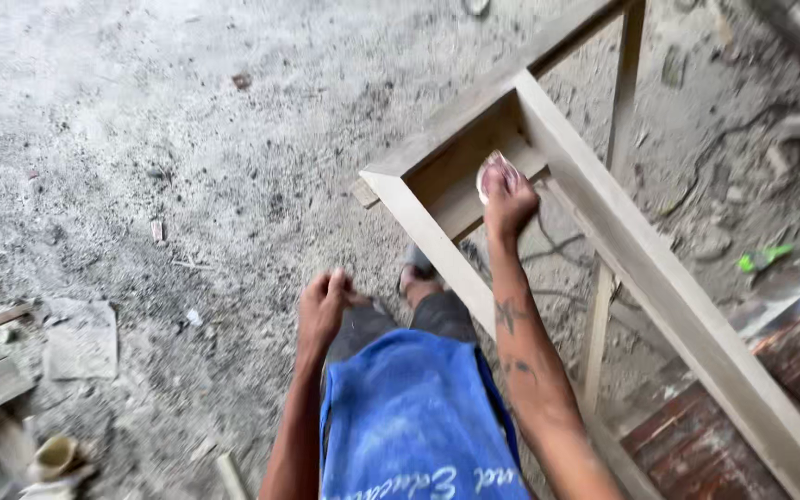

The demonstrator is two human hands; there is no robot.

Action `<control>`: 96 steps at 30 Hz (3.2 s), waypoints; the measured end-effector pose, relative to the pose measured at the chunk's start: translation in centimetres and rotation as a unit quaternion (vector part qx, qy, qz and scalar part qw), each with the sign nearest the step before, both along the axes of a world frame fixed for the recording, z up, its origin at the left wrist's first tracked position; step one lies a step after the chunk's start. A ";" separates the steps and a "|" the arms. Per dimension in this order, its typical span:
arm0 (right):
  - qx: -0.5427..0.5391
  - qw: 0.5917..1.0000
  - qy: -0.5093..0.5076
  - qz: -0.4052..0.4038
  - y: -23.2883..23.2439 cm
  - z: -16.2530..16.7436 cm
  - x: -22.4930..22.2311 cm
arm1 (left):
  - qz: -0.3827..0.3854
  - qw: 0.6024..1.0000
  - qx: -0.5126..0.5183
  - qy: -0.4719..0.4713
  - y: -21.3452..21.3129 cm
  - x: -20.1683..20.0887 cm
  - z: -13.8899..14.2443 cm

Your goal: The person applies wood filler to a wooden frame using a putty knife, then sands the surface with sandpaper and a sanding disc. The person smooths the frame edges and surfaces, removing excess filler and dust.

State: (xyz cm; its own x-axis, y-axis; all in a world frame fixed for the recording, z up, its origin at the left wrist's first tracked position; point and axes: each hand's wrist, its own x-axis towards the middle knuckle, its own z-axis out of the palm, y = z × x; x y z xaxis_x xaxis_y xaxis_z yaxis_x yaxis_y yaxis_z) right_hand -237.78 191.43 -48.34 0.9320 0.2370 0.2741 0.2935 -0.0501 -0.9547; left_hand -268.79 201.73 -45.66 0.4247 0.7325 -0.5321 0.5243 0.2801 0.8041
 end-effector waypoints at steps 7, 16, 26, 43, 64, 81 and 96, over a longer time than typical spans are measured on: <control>-0.105 0.991 -0.005 -0.078 7.4 -2.7 2.5 | -0.065 0.992 0.079 -0.076 9.4 14.6 2.4; -0.168 0.953 0.253 -0.019 12.7 -5.4 -4.3 | -0.295 0.945 0.136 -0.043 14.8 31.6 -6.4; -0.366 0.835 0.397 -0.106 16.1 -2.6 -3.9 | -0.485 0.817 0.271 -0.153 16.5 30.6 -7.0; -0.347 0.829 0.357 -0.255 17.9 -2.8 6.8 | -0.426 0.895 0.117 -0.061 16.6 32.8 -5.0; -0.274 0.820 0.423 -0.272 17.2 -0.3 6.4 | -0.418 0.904 0.072 -0.047 15.6 32.4 -5.1; -0.184 0.846 0.399 -0.302 16.7 -1.0 3.3 | -0.459 0.882 0.076 -0.075 14.5 31.9 -6.1; -0.224 0.895 0.250 -0.293 16.0 0.3 2.6 | -0.453 0.887 0.078 -0.041 13.8 32.2 -4.7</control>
